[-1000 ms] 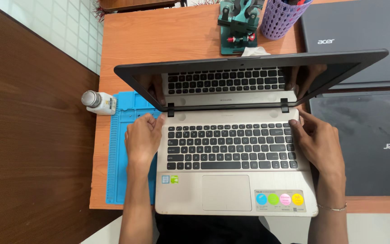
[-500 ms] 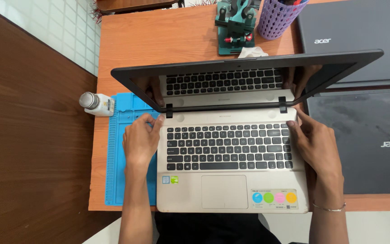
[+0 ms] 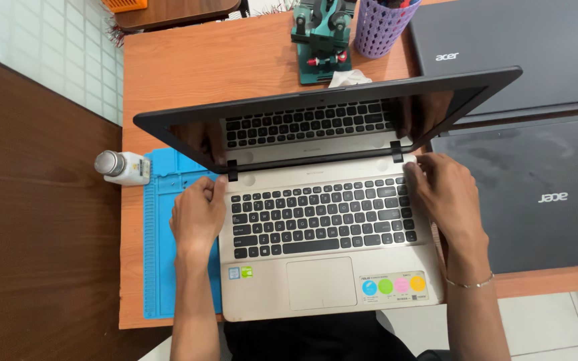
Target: The person works on the internal components of an open laptop using a screwdriver. They handle a circuit board, a cooling fan, and various small screws before placing the keyboard assembly back onto the base and testing the keys.
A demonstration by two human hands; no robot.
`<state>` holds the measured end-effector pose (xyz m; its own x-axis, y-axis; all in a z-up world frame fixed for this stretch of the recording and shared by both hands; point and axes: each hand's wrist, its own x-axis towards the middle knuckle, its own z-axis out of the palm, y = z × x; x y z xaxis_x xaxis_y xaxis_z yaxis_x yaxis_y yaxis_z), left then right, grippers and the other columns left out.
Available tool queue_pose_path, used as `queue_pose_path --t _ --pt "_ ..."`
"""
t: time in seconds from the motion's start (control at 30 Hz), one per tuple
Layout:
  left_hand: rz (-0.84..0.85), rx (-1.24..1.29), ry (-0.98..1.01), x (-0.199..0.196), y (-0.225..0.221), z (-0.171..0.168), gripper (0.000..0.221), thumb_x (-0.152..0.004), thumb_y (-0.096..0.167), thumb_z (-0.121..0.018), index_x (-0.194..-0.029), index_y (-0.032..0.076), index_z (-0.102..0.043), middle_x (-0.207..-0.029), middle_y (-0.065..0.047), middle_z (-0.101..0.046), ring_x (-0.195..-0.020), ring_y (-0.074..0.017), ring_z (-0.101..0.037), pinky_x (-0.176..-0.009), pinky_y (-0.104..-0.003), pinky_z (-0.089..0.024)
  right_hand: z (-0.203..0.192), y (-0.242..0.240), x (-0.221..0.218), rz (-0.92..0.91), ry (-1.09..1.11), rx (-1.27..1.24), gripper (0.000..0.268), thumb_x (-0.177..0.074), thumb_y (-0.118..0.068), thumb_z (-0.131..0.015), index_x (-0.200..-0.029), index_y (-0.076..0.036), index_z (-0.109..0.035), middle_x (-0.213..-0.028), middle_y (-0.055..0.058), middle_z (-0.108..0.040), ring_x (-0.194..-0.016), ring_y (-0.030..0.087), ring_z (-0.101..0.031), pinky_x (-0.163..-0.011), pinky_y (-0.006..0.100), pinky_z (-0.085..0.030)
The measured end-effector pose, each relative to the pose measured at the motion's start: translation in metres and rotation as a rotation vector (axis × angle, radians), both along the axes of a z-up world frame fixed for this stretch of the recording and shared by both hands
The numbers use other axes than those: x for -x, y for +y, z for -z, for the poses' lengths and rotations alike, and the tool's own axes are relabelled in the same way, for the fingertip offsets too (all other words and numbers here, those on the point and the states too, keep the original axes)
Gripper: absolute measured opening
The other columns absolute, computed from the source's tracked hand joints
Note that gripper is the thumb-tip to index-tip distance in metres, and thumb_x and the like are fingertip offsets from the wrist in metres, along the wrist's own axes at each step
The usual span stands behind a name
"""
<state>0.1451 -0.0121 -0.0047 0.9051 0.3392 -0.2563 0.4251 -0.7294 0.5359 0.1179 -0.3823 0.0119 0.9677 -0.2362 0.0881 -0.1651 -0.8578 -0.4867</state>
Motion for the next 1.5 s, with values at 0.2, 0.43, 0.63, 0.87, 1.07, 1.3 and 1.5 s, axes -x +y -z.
queue_pose_path --t 0.2,0.43,0.63,0.87,1.07,1.3,1.5 --pt "0.017 0.031 -0.001 -0.001 0.0 0.004 0.042 -0.1 0.046 -0.057 -0.09 0.008 -0.069 -0.069 -0.008 -0.07 -0.073 -0.0295 -0.068 -0.07 -0.046 -0.05 -0.002 0.01 -0.018 0.102 0.293 0.049 0.058 -0.088 -0.055 -0.074 -0.095 0.002 -0.07 -0.083 0.019 -0.074 -0.08 0.038 -0.072 -0.074 0.049 -0.055" --pt "0.029 0.034 -0.042 -0.003 0.003 0.013 0.042 -0.1 0.044 -0.06 -0.086 0.005 -0.068 -0.066 -0.008 -0.066 -0.069 -0.0291 -0.064 -0.066 -0.045 -0.049 0.003 0.008 -0.024 0.103 0.291 0.082 0.064 -0.086 -0.061 -0.074 -0.104 0.001 -0.068 -0.087 0.022 -0.074 -0.085 0.04 -0.072 -0.077 0.051 -0.055" --pt "0.039 0.088 -0.077 -0.006 0.009 0.022 0.042 -0.099 0.043 -0.062 -0.083 0.005 -0.068 -0.064 -0.008 -0.065 -0.064 -0.0252 -0.065 -0.061 -0.043 -0.048 0.002 0.008 -0.027 0.106 0.329 0.081 0.064 -0.086 -0.059 -0.074 -0.113 -0.002 -0.068 -0.094 0.022 -0.076 -0.09 0.04 -0.074 -0.08 0.051 -0.056" --pt "0.001 0.154 -0.094 -0.005 0.008 0.02 0.039 -0.097 0.041 -0.065 -0.084 0.005 -0.07 -0.065 -0.007 -0.068 -0.061 -0.0221 -0.063 -0.061 -0.04 -0.048 -0.001 0.01 -0.026 0.117 0.329 0.071 0.064 -0.085 -0.059 -0.075 -0.113 -0.001 -0.069 -0.092 0.023 -0.075 -0.088 0.04 -0.074 -0.08 0.051 -0.057" --pt "-0.005 0.162 -0.059 -0.002 0.009 0.019 0.042 -0.1 0.042 -0.061 -0.083 0.004 -0.068 -0.065 -0.009 -0.066 -0.063 -0.0243 -0.062 -0.062 -0.041 -0.047 -0.001 0.013 -0.022 0.117 0.31 0.097 0.064 -0.088 -0.06 -0.074 -0.105 0.001 -0.069 -0.087 0.023 -0.074 -0.085 0.041 -0.073 -0.078 0.051 -0.056" --pt "0.026 0.133 -0.103 -0.004 0.012 0.021 0.044 -0.103 0.039 -0.055 -0.083 0.002 -0.066 -0.069 -0.012 -0.067 -0.066 -0.0317 -0.062 -0.064 -0.045 -0.047 -0.001 0.012 -0.023 0.124 0.316 0.079 0.062 -0.088 -0.059 -0.073 -0.102 0.001 -0.07 -0.089 0.024 -0.074 -0.085 0.042 -0.073 -0.079 0.052 -0.056" --pt "0.052 0.124 -0.065 -0.007 0.013 0.017 0.044 -0.103 0.039 -0.055 -0.082 0.001 -0.065 -0.073 -0.016 -0.068 -0.073 -0.0389 -0.064 -0.067 -0.048 -0.048 0.003 0.011 -0.023 0.114 0.292 0.084 0.063 -0.086 -0.06 -0.073 -0.104 0.0 -0.069 -0.089 0.024 -0.074 -0.087 0.044 -0.071 -0.078 0.054 -0.055"
